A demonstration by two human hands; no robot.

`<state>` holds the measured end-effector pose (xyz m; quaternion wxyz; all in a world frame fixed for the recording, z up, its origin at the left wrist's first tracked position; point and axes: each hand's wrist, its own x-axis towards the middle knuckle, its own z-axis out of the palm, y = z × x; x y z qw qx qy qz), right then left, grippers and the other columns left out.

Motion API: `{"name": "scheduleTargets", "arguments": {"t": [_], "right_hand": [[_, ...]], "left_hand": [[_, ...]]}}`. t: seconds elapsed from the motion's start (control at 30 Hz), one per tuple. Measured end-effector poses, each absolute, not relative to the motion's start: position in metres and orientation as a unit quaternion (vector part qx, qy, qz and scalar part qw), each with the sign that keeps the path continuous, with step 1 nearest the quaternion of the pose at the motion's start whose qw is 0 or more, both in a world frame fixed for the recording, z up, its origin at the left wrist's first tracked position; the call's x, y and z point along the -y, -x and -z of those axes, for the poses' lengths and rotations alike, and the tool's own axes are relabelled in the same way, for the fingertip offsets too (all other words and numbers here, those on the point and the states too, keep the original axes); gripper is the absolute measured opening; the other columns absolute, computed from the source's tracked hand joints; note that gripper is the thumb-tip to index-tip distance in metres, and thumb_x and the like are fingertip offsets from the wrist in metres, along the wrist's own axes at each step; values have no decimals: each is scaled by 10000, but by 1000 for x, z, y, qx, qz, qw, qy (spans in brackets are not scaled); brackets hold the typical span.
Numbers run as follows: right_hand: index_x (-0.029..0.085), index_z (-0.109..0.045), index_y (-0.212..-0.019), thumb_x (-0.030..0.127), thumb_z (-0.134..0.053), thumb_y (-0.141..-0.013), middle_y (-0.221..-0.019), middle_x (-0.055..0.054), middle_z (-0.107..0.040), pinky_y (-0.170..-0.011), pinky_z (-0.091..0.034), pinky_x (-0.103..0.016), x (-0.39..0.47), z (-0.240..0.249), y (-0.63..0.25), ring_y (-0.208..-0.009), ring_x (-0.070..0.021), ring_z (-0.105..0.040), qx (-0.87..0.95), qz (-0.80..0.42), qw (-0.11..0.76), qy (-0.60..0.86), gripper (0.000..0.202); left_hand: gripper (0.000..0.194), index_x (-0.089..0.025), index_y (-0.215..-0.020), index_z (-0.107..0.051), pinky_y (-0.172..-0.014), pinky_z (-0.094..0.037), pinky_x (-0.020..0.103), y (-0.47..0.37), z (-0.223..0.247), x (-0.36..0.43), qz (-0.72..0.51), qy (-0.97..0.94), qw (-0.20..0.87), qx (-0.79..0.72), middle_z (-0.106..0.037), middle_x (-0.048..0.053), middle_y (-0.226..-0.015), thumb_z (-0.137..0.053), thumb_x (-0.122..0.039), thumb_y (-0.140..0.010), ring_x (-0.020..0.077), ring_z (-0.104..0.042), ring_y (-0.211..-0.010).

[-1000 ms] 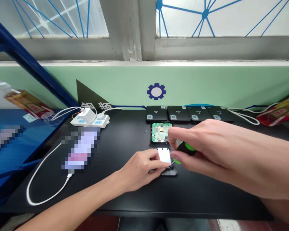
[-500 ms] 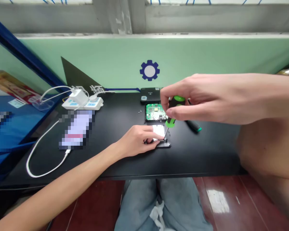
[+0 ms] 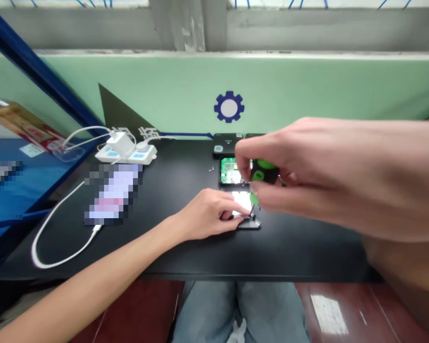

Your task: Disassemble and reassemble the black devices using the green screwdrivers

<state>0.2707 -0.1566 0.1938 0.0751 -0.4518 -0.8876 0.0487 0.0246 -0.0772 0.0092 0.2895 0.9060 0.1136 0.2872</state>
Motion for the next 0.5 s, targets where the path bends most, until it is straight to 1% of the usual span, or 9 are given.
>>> {"name": "scheduleTargets", "arguments": {"t": [0.03,0.1,0.17,0.3,0.43,0.5], "right_hand": [[276,-764,-1053,526,-568,-1125,-838,-1,-716,-662,-505,-338,157,-193,-268,-741,-180,-665,888,-44,67,453,325],[280,-719,-1119,559,-496,-1161,-841,1,-699,-693,-469,-364,158,-192,-263,-729,-181,-642,899,-57,52,431,360],[260,-693,-1101,560,-474,-1173,-875,-7,-706,-694,-425,-372,157,-193,-258,-733,-182,-629,900,-73,66,424,378],[236,-682,-1064,469,-492,-1161,-860,-21,-699,-629,-336,-374,152,-194,-251,-716,-197,-615,888,-79,80,446,315],[238,-681,-1035,535,-517,-1149,-885,-25,-717,-681,-396,-362,147,-193,-254,-765,-212,-639,889,-90,79,441,358],[244,-689,-1014,503,-497,-1166,-852,-13,-702,-679,-378,-360,146,-191,-258,-726,-204,-610,895,-67,74,435,357]], "left_hand": [[161,-228,-1098,-886,-604,-447,242,-25,-9,77,-293,-906,283,-113,-631,-36,-674,-752,-211,-1010,121,-600,-598],[165,-239,-1097,-877,-607,-457,247,-25,-9,78,-299,-908,271,-112,-627,-31,-677,-727,-236,-1029,135,-613,-613],[173,-243,-1108,-869,-612,-472,245,-25,-8,78,-298,-910,266,-109,-634,-29,-688,-709,-251,-1043,138,-616,-615],[177,-232,-1168,-850,-644,-489,249,-22,-6,78,-286,-916,259,-108,-670,-15,-746,-711,-246,-1061,144,-629,-643],[189,-241,-1200,-830,-662,-468,263,-20,-3,79,-276,-925,239,-104,-675,-5,-783,-675,-243,-1093,160,-643,-698],[176,-236,-1202,-818,-644,-442,264,-20,-2,79,-282,-924,235,-108,-645,-19,-747,-682,-235,-1090,158,-631,-688]]}}
